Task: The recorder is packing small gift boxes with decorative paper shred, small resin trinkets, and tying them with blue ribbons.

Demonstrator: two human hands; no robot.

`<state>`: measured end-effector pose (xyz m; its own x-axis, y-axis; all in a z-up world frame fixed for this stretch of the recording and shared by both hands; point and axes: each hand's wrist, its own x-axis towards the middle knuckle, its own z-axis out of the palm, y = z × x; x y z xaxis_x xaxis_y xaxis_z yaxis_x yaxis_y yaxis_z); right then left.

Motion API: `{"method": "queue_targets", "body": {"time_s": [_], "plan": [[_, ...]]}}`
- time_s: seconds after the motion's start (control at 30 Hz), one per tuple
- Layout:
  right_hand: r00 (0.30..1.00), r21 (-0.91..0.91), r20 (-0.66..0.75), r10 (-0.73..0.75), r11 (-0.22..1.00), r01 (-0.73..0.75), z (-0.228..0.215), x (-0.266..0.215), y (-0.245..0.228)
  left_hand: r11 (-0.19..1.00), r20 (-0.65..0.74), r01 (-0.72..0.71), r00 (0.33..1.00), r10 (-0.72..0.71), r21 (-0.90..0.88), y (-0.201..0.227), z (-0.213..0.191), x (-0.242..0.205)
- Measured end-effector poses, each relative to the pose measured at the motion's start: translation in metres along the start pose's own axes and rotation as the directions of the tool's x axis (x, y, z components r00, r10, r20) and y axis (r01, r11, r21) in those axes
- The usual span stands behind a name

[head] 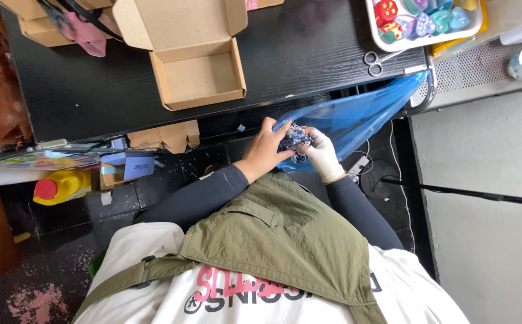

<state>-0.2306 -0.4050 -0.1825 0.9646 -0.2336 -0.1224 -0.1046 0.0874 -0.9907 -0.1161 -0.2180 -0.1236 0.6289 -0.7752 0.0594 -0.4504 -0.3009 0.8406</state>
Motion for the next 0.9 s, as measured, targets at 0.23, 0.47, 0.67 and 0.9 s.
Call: {"method": "queue_targets", "body": {"time_s": [0.23,0.47,0.67,0.9], "plan": [[0.982,0.174,-0.053,0.184,0.97,-0.172,0.041,0.0,-0.053,0.987,0.004,0.098,0.995,-0.1,0.128,-0.012,0.018,0.005],[0.958,-0.179,-0.225,-0.177,0.974,0.137,0.04,0.006,-0.028,0.984,0.01,0.11,0.994,-0.112,0.139,-0.003,0.008,0.004],[0.924,0.435,-0.378,0.046,0.89,0.133,0.01,0.009,-0.057,0.989,-0.042,0.033,0.999,-0.027,0.146,-0.012,0.005,-0.004],[0.935,0.633,-0.353,-0.016,0.732,0.252,-0.004,0.002,-0.082,0.978,0.0,0.043,0.999,-0.044,0.205,-0.005,-0.002,-0.003]]}}
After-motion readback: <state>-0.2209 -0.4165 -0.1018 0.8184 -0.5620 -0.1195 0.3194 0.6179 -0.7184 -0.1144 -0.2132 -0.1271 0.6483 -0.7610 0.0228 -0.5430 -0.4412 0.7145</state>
